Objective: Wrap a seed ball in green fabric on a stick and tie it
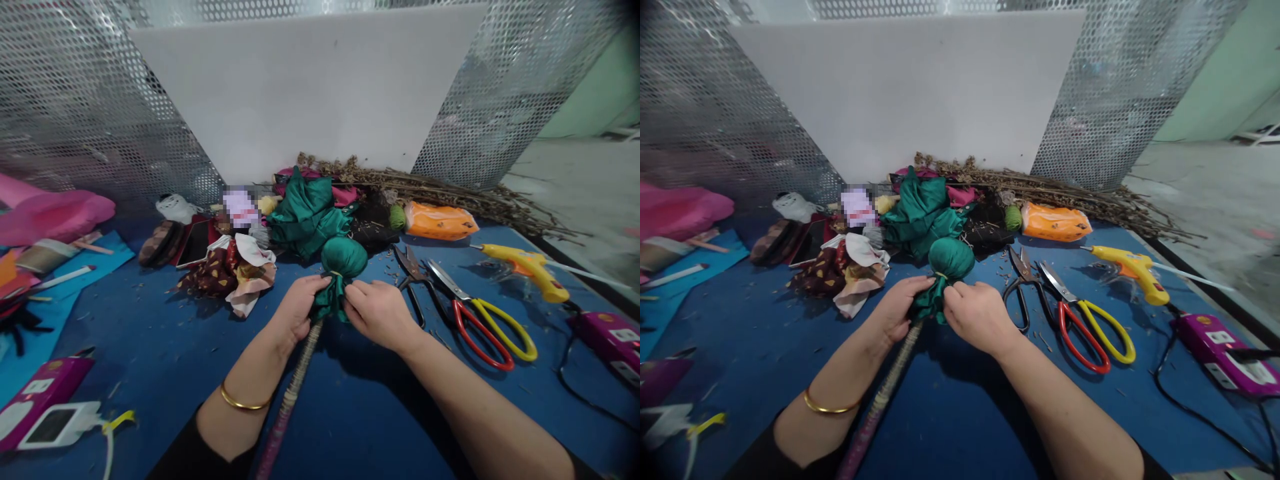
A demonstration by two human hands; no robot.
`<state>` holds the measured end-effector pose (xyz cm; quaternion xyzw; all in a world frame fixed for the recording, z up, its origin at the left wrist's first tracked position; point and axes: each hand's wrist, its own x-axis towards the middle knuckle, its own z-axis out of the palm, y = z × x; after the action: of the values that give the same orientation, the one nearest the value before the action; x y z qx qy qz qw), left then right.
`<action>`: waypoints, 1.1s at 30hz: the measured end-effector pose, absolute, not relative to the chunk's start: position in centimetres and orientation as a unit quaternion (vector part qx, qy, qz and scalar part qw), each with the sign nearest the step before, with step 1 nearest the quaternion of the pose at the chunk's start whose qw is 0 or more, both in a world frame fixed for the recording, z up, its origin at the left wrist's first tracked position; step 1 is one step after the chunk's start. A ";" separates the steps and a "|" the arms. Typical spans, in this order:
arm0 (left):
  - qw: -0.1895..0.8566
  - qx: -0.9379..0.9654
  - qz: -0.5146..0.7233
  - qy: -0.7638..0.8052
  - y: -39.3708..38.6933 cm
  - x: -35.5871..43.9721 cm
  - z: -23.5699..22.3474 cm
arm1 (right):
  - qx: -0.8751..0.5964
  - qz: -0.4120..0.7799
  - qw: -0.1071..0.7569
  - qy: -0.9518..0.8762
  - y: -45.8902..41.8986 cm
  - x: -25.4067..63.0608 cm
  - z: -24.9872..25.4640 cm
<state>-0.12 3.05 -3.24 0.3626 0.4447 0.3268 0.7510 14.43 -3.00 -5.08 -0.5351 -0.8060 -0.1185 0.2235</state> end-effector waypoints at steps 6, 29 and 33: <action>0.736 0.374 0.302 0.476 2.8 0.1 -2.9 | -0.626 -0.049 0.317 -0.711 -3.5 14.6 -4.5; 0.685 0.394 0.321 0.521 1.8 1.1 -4.5 | -0.561 -0.056 0.166 -0.809 -3.4 13.4 -4.9; 0.700 0.384 0.330 0.503 1.8 1.1 -4.9 | -0.534 -0.035 0.148 -0.832 -3.4 13.2 -4.5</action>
<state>1.14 1.77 -4.94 0.3845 0.5032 0.3295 0.7003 13.19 -3.45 -4.55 -0.5339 -0.8318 -0.0354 0.1476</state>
